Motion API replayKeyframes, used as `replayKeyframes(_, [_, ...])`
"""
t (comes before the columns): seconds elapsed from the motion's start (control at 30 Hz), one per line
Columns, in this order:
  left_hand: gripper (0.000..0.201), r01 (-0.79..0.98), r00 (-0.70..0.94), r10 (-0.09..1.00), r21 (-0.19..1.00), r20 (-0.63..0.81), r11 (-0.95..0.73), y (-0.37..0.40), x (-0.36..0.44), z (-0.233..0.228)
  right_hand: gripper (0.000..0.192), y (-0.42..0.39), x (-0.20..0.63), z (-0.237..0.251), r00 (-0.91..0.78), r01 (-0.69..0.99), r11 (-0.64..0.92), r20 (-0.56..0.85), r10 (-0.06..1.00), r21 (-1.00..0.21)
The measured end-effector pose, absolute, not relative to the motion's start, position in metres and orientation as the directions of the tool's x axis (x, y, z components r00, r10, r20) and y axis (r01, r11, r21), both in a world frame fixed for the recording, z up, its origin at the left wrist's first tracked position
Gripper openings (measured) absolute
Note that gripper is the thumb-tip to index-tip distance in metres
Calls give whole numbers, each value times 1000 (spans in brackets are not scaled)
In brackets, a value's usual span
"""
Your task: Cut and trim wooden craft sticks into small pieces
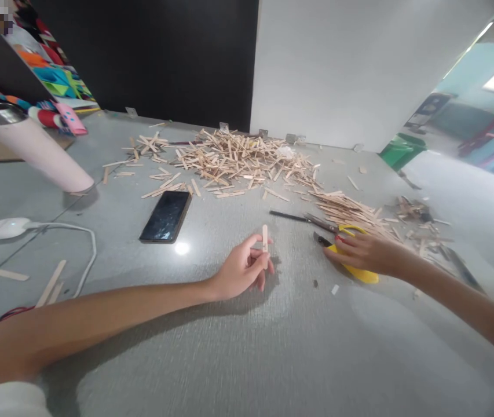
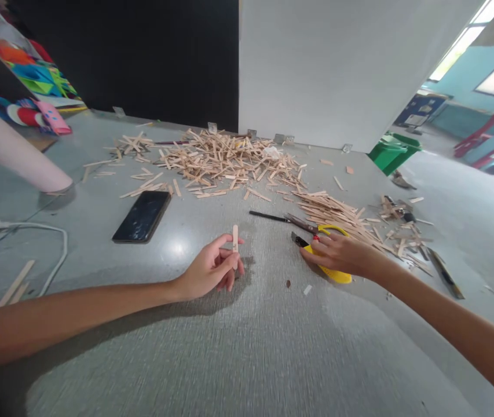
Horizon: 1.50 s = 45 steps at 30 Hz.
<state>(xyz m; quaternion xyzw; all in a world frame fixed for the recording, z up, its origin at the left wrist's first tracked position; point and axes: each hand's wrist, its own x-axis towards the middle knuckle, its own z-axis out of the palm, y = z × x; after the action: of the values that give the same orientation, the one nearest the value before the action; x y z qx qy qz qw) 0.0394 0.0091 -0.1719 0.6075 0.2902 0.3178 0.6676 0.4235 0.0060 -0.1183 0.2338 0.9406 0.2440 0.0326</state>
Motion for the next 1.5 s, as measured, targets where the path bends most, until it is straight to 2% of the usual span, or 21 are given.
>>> replayKeyframes(0.1, [26,-60,644,765,997,-3,55,9,39,-171,34,0,413,-121,-887,460,821,199,416,339])
replayKeyframes(0.17, [23,-50,660,752,997,-7,53,9,38,-171,24,-9,394,-128,-829,527,821,347,439,221])
replayKeyframes(0.27, [20,-35,693,720,997,-20,62,10,38,-171,11,-26,350,-141,-632,635,773,567,528,-12])
replayKeyframes(0.33, [19,-30,717,696,997,-28,71,11,38,-172,9,-37,317,-148,-448,683,708,663,600,-180])
replayKeyframes(0.43, [20,-23,742,669,996,-38,83,12,39,-173,8,-45,279,-153,-296,660,655,675,676,-367])
replayKeyframes(0.57, [26,-19,759,649,995,-48,97,14,40,-174,18,-41,262,-155,-284,560,651,619,732,-512])
replayKeyframes(0.87, [19,7,793,603,991,-86,133,15,38,-171,20,-40,264,-152,-259,480,590,537,803,-649])
replayKeyframes(1.0, [17,14,791,604,989,-99,144,15,38,-168,18,-40,264,-149,-260,480,577,521,813,-660])
replayKeyframes(1.23, [23,-5,786,612,989,-87,147,15,40,-166,16,-40,263,-152,-246,481,564,514,822,-671])
replayKeyframes(1.5, [8,72,785,614,997,-82,42,17,38,-166,25,-36,262,-156,-305,427,631,554,775,-647])
